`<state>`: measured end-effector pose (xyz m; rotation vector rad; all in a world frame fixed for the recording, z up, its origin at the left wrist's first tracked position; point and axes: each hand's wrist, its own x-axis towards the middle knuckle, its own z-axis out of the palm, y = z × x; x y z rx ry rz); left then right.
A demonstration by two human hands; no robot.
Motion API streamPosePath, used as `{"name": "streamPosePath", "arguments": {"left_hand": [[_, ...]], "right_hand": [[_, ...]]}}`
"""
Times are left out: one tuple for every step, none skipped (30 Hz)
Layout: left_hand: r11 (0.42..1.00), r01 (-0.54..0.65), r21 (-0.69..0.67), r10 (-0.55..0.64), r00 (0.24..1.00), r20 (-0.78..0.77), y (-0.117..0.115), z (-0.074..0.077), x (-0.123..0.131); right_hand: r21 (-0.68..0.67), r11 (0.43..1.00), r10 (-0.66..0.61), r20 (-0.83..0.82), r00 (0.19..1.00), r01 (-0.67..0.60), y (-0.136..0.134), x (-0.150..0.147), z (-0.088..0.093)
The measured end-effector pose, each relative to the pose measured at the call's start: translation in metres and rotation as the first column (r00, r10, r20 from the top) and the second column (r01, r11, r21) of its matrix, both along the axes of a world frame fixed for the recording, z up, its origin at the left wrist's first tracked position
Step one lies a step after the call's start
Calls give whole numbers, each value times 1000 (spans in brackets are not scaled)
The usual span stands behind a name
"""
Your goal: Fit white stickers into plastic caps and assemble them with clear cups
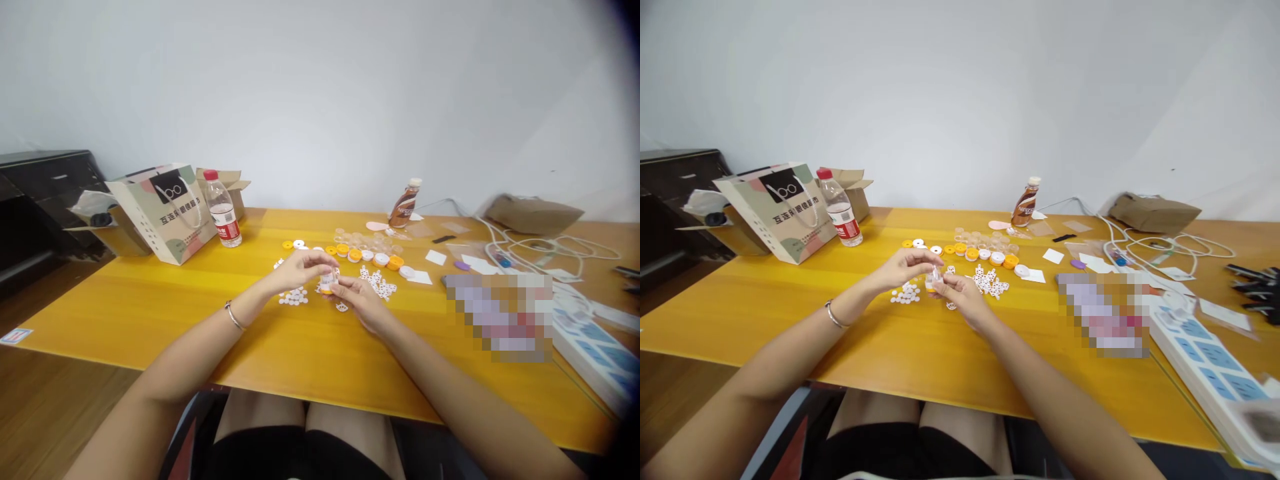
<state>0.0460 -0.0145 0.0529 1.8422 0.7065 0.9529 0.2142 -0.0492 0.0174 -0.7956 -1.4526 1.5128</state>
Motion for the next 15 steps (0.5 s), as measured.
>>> {"name": "streamPosePath", "arguments": {"left_hand": [[998, 59, -8, -59, 998, 13, 0, 1, -2], [993, 117, -16, -117, 993, 21, 0, 2, -5], [985, 169, -24, -168, 986, 19, 0, 4, -8], [978, 207, -27, -207, 978, 4, 0, 6, -10], [976, 219, -16, -219, 975, -24, -2, 8, -11], [981, 192, 12, -191, 979, -66, -3, 9, -11], [990, 126, 62, -119, 986, -118, -5, 11, -11], [991, 40, 127, -18, 985, -171, -7, 12, -9], [980, -41, 193, 84, 972, -220, -9, 13, -8], [964, -96, 247, 162, 950, -266, -10, 14, -6], [952, -120, 283, 209, 928, -308, -12, 14, -5], [947, -120, 299, 223, 913, -342, -13, 15, -4], [949, -102, 299, 212, 907, -364, -13, 16, -3], [955, -76, 286, 183, 910, -372, -13, 17, -4], [964, -45, 261, 142, 920, -365, -13, 18, -5]], "right_hand": [[-23, 999, 25, -19, 1000, -25, 0, 0, -1], [-36, 998, 43, -34, 998, -44, -1, 0, -1], [-35, 998, 51, -36, 998, -52, -1, 0, -1], [-22, 999, 47, -22, 999, -47, 0, -1, -1], [3, 1000, 28, 7, 1000, -28, 0, -1, -1], [35, 999, -6, 43, 999, 5, 1, -1, -1], [69, 997, -48, 79, 996, 42, 2, -2, 0], [102, 992, -87, 110, 990, 76, 3, -2, 1], [129, 987, -116, 134, 984, 99, 3, -2, 2], [148, 983, -128, 153, 980, 106, 3, -2, 3], [155, 983, -120, 169, 978, 94, 3, -2, 4], [149, 987, -93, 180, 979, 66, 3, -1, 5], [133, 991, -55, 181, 982, 31, 2, 0, 6], [106, 994, -15, 167, 986, -3, 1, 0, 6], [71, 997, 24, 140, 990, -34, 0, 1, 5]]}}
